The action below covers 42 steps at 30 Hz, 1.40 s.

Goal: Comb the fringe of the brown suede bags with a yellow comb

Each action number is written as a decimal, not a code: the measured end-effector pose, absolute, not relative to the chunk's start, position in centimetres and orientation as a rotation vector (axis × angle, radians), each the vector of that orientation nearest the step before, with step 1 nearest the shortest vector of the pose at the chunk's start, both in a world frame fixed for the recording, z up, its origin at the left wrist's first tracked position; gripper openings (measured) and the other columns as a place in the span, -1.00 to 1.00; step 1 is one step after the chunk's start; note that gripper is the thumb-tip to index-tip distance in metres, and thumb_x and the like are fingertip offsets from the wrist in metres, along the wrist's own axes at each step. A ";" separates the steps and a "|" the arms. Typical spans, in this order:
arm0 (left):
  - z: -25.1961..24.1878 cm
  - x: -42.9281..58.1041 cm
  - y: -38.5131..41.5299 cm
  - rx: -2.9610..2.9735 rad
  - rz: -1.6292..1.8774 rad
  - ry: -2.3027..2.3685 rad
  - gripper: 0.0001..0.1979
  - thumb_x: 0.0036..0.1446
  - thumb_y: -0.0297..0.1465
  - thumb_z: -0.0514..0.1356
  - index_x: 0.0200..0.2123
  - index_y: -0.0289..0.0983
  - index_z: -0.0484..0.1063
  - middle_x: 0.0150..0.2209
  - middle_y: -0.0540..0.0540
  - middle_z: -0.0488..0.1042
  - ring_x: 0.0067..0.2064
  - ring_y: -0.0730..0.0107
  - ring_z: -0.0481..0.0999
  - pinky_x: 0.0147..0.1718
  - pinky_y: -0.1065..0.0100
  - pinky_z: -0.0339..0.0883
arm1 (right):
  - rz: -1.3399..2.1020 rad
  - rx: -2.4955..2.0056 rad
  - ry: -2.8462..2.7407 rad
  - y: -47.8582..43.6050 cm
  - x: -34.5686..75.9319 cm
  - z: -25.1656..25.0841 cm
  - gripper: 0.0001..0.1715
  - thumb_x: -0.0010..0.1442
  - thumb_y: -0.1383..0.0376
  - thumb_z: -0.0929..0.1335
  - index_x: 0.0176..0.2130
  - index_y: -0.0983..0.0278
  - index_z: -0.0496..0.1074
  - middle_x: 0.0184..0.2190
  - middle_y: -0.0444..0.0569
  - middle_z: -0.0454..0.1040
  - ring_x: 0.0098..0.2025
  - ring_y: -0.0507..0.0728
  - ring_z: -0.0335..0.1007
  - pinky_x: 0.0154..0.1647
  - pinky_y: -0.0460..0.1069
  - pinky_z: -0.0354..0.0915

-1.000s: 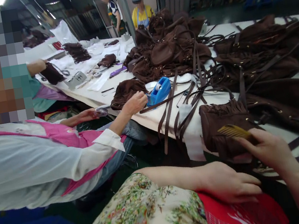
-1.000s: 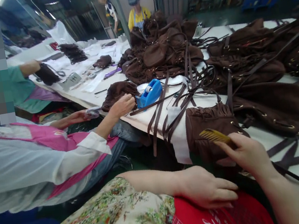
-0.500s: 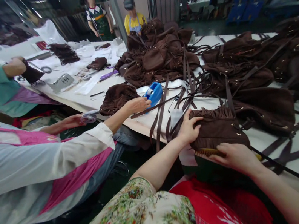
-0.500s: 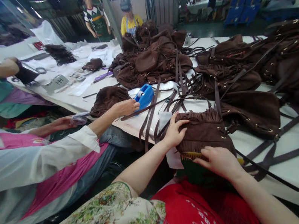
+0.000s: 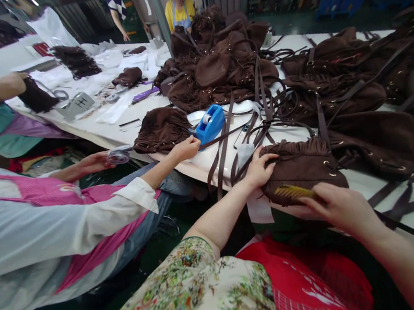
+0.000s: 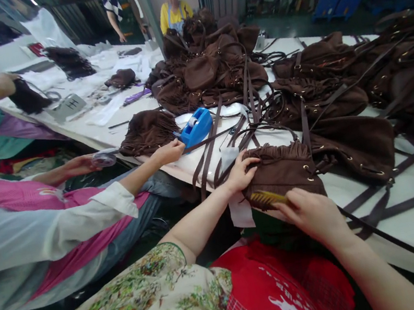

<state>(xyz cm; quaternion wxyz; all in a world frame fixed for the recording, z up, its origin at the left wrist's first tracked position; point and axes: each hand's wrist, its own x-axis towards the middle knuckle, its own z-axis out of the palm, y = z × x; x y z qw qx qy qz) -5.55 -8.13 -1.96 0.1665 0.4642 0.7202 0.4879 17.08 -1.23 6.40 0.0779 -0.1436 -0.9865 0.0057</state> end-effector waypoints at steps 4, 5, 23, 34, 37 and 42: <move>-1.9 -5.9 -8.4 1.329 1.376 2.032 -0.69 0.17 -0.43 0.18 0.00 -0.20 0.47 0.35 -0.12 -0.01 0.34 0.22 0.12 0.33 0.20 -0.01 | -0.181 -0.350 -2.988 0.9 13.5 7.2 -0.52 0.33 -0.02 0.16 -0.42 0.23 0.36 -0.44 -0.01 0.44 -0.46 0.12 0.37 -0.49 -0.01 -0.03; -1.9 -6.0 -8.4 1.335 1.377 2.022 -0.69 0.17 -0.43 0.18 0.00 -0.20 0.47 0.35 -0.13 -0.01 0.34 0.21 0.11 0.33 0.19 -0.01 | -0.209 -0.304 -3.030 1.0 12.7 7.3 -0.53 0.33 0.00 0.17 -0.39 0.23 0.38 -0.41 -0.01 0.46 -0.44 0.12 0.38 -0.49 -0.01 -0.03; -2.4 -6.0 -8.3 1.368 1.354 1.994 -0.72 0.17 -0.41 0.19 -0.04 -0.20 0.51 0.34 -0.12 0.02 0.34 0.24 0.11 0.33 0.23 -0.02 | 0.238 -0.247 -3.348 -0.9 19.4 4.4 -0.56 0.26 -0.06 0.26 -0.39 0.19 0.44 -0.45 -0.05 0.52 -0.42 0.17 0.47 -0.43 -0.01 0.18; 2.1 -3.1 -10.6 1.411 1.483 2.209 -0.70 0.22 -0.39 0.11 0.00 -0.23 0.47 0.22 -0.16 0.29 0.26 0.20 0.23 0.27 0.16 0.10 | 1.355 -0.653 -2.930 -0.9 19.4 4.1 -0.53 0.17 -0.07 0.34 -0.26 0.26 0.56 -0.36 -0.04 0.59 -0.30 0.20 0.49 -0.30 -0.02 0.34; 4.6 -1.5 -11.8 1.348 1.405 1.859 -0.64 0.32 -0.28 -0.04 0.01 -0.24 0.46 -0.09 -0.14 0.52 -0.06 0.35 0.50 -0.01 0.32 0.38 | 1.547 -0.766 -2.743 -0.6 19.3 4.7 -0.52 0.09 -0.07 0.40 -0.28 0.29 0.57 -0.45 -0.04 0.56 -0.40 0.17 0.45 -0.40 -0.03 0.33; 6.0 0.3 -11.3 1.038 1.006 1.295 -0.49 0.37 -0.18 -0.19 0.03 -0.31 0.43 -0.52 -0.01 0.44 -0.60 0.56 0.38 -0.54 0.51 0.28 | 1.744 -0.949 -2.513 -0.9 18.9 5.7 -0.44 -0.02 -0.12 0.44 -0.34 0.33 0.53 -0.62 -0.11 0.41 -0.61 0.03 0.24 -0.65 -0.10 0.15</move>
